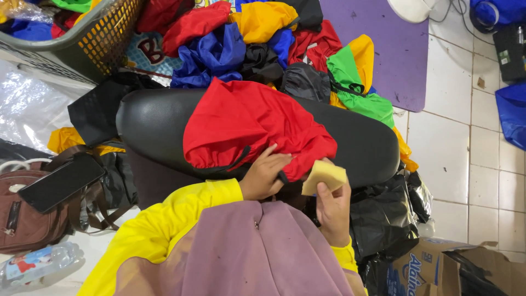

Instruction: Cleaning fabric items with a sponge, bagging them, and trimming loose threads with scissors.

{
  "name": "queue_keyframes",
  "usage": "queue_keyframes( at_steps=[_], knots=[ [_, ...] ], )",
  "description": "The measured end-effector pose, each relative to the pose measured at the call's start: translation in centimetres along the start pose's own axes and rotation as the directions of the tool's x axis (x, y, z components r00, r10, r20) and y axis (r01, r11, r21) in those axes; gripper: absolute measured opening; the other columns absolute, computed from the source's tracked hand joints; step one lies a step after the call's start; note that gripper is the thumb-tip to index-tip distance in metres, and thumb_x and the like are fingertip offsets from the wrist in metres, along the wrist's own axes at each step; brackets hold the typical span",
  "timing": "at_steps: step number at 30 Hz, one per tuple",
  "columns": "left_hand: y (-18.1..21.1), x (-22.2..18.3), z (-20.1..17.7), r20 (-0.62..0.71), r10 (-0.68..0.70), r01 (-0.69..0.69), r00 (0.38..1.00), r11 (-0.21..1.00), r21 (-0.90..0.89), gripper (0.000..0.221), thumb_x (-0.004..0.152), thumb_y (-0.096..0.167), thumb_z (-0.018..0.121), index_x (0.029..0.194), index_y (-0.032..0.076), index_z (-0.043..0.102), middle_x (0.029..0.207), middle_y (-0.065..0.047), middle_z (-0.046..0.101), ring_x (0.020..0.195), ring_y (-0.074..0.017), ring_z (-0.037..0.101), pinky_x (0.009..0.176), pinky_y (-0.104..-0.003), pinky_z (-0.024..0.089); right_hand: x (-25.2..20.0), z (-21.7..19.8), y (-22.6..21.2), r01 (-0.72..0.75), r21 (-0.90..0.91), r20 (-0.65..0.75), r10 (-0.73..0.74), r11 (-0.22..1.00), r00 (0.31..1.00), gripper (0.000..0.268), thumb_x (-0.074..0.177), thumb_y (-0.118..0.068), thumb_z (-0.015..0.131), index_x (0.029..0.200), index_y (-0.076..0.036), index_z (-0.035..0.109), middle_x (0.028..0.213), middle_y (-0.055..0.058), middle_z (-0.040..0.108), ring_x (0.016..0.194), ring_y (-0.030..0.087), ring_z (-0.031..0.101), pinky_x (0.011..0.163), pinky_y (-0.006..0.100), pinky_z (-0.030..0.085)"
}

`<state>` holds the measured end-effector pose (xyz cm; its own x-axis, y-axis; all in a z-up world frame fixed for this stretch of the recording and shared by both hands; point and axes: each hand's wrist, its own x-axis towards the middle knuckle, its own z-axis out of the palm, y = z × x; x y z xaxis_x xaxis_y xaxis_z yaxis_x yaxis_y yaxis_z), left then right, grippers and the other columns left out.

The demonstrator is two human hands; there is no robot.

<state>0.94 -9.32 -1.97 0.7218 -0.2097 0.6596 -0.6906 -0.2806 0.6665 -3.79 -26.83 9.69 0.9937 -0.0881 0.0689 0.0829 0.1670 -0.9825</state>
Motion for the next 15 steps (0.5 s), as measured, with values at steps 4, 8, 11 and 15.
queue_keyframes(
  at_steps=[4, 8, 11, 15],
  knots=[
    [0.7, -0.9, -3.0, -0.033, -0.092, 0.072, 0.995, 0.918, -0.391, 0.028, 0.092, 0.007, 0.067, 0.117, -0.006, 0.071, 0.112, -0.023, 0.073, 0.113, -0.0449, 0.069, 0.112, -0.062, 0.041, 2.3, 0.2, -0.3, 0.346, -0.373, 0.192, -0.293, 0.861, 0.937, 0.031, 0.090, -0.019, 0.073, 0.107, 0.005, 0.063, 0.106, 0.020, 0.064, 0.107, 0.034, 0.063, 0.095, 0.046, 0.052],
    [2.5, -0.6, -7.1, 0.019, -0.352, 0.291, 0.936, 0.743, -0.602, 0.023, 0.095, 0.010, 0.068, 0.115, 0.001, 0.075, 0.107, -0.016, 0.077, 0.109, -0.0301, 0.071, 0.106, -0.057, 0.048, 4.5, 2.1, 0.2, 0.566, -0.599, 0.338, -0.462, 0.566, 0.820, 0.039, 0.095, -0.041, 0.073, 0.099, -0.003, 0.064, 0.143, 0.020, 0.058, 0.141, 0.049, 0.043, 0.119, 0.059, 0.029],
    [3.8, 0.7, -9.3, 0.083, -0.471, 0.413, 0.878, 0.659, -0.628, 0.025, 0.093, 0.009, 0.069, 0.117, 0.003, 0.076, 0.107, -0.012, 0.078, 0.105, -0.0205, 0.072, 0.102, -0.051, 0.052, 5.5, 3.5, 0.9, 0.625, -0.644, 0.404, -0.498, 0.441, 0.767, 0.037, 0.095, -0.041, 0.074, 0.096, -0.006, 0.063, 0.150, 0.017, 0.055, 0.146, 0.050, 0.037, 0.122, 0.062, 0.022],
    [5.6, 2.1, -10.7, 0.096, -0.481, 0.440, 0.871, 0.679, -0.588, 0.022, 0.093, 0.009, 0.072, 0.113, 0.000, 0.076, 0.100, -0.013, 0.078, 0.097, -0.0169, 0.067, 0.090, -0.045, 0.057, 5.7, 5.3, 2.6, 0.783, -0.583, 0.624, -0.497, 0.219, 0.603, 0.029, 0.093, -0.041, 0.073, 0.091, -0.013, 0.064, 0.148, 0.007, 0.062, 0.149, 0.049, 0.035, 0.122, 0.072, 0.012]
  ],
)
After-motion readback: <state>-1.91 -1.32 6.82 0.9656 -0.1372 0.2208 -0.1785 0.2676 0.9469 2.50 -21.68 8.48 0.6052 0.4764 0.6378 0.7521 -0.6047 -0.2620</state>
